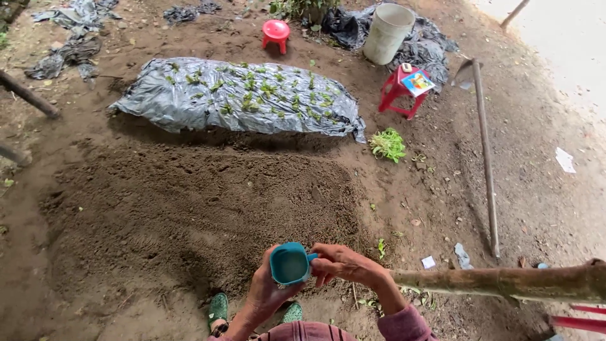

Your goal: The person stands in a garden and uses a small blue cup to scoop seeds. They repeatedly take seeds from the cup with their right hand and scatter them by hand onto a prepared bed of loose soil.

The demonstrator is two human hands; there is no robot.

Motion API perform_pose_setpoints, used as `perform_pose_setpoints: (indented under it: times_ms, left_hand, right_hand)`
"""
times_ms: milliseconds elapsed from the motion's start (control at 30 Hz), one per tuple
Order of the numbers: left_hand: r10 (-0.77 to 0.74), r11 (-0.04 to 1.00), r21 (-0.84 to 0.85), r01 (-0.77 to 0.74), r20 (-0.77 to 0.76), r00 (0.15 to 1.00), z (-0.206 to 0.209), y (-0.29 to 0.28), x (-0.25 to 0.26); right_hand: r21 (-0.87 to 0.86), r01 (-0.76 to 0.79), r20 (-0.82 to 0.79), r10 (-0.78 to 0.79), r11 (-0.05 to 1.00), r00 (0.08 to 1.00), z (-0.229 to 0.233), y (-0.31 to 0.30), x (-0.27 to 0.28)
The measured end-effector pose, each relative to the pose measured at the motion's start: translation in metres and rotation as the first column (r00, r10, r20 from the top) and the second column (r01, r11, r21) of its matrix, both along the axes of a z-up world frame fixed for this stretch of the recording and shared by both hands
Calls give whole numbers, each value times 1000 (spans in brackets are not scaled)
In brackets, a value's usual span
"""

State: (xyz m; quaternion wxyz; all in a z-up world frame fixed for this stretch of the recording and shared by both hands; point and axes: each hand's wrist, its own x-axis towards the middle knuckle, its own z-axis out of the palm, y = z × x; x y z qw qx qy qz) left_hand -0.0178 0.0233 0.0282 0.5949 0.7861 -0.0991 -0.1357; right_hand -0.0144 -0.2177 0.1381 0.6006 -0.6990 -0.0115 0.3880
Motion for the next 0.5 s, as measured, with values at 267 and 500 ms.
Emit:
perform_pose_setpoints:
  times_ms: [267,500]
  left_hand:
    - [-202,977,-83,197,-53,978,34,15,9]
    - [18,990,118,-82,461,887,31,29,32]
  right_hand:
    - [-189,0,169,33,982,985,-19,6,-7]
    - [-229,105,308,-30,968,951,-36,17,-9]
